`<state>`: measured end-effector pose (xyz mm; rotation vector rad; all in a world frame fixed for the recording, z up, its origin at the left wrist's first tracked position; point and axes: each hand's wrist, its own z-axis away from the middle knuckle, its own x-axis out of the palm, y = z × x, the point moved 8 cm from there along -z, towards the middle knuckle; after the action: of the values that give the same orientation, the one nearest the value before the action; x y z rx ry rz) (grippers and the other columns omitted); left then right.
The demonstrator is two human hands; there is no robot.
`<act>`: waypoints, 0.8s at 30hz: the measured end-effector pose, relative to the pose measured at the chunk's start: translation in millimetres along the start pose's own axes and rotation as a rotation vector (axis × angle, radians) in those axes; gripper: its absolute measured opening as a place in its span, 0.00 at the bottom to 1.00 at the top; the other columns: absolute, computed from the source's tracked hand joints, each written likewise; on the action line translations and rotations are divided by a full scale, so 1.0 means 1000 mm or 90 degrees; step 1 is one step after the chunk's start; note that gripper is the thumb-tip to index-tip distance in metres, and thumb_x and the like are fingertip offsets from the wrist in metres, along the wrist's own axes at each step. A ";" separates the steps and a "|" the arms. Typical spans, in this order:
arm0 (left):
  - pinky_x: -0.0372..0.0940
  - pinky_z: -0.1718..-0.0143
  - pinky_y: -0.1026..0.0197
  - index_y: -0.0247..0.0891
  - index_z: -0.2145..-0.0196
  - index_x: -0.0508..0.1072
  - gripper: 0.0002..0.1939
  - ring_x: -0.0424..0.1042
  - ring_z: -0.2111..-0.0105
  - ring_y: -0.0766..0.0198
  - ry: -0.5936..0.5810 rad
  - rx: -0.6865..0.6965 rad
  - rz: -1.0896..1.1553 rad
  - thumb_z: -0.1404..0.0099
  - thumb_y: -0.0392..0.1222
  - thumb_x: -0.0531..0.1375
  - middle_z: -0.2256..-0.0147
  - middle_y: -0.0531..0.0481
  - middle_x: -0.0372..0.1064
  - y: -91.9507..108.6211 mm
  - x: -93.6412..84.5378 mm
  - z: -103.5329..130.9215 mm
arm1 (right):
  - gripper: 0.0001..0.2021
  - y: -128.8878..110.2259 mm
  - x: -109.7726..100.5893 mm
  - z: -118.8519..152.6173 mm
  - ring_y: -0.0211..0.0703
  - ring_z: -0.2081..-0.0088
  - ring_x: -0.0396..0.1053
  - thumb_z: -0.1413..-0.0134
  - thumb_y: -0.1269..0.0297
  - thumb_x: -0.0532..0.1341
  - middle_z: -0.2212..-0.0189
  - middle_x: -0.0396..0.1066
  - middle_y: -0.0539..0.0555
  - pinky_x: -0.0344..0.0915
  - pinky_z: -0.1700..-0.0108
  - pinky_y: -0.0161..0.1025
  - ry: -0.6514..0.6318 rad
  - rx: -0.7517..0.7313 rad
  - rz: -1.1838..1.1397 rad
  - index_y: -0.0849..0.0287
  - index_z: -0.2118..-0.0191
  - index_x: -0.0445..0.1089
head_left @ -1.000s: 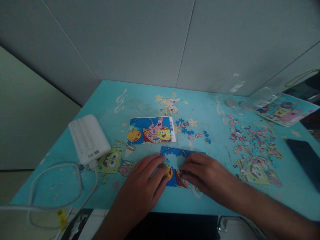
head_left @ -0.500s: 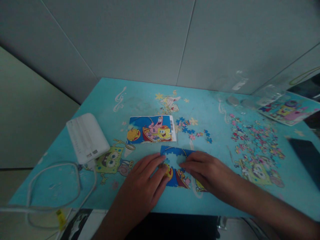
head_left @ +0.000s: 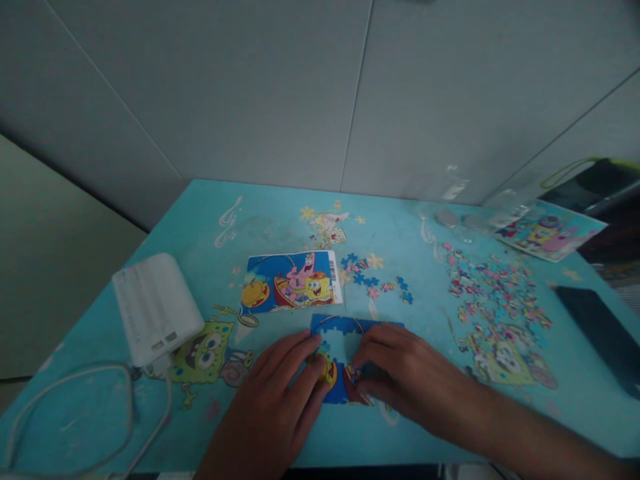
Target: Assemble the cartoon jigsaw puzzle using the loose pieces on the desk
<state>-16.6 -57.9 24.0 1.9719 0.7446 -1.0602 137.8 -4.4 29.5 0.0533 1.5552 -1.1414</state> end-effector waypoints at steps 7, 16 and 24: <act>0.70 0.45 0.51 0.38 0.51 0.75 0.11 0.68 0.42 0.53 0.044 0.039 -0.035 0.27 0.37 0.56 0.44 0.43 0.71 0.000 -0.005 -0.002 | 0.03 -0.001 -0.002 0.004 0.41 0.60 0.72 0.34 0.67 0.63 0.66 0.75 0.50 0.67 0.54 0.40 0.032 0.002 -0.084 0.55 0.61 0.74; 0.72 0.47 0.59 0.40 0.55 0.77 0.10 0.73 0.45 0.57 0.095 0.109 -0.100 0.27 0.41 0.56 0.48 0.46 0.75 -0.002 -0.006 -0.003 | 0.09 0.065 -0.083 -0.007 0.45 0.56 0.76 0.32 0.65 0.60 0.58 0.79 0.54 0.71 0.52 0.44 0.235 0.096 0.043 0.54 0.53 0.77; 0.73 0.47 0.59 0.41 0.53 0.77 0.10 0.73 0.45 0.56 0.084 0.130 -0.119 0.29 0.42 0.60 0.46 0.46 0.74 -0.009 0.005 0.007 | 0.11 0.102 -0.104 -0.055 0.51 0.54 0.74 0.34 0.64 0.61 0.57 0.78 0.59 0.69 0.48 0.48 0.236 0.073 0.183 0.57 0.53 0.79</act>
<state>-24.3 -58.2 13.7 2.1960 0.9390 -1.1620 193.5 140.8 40.9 0.5754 1.7347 -1.0262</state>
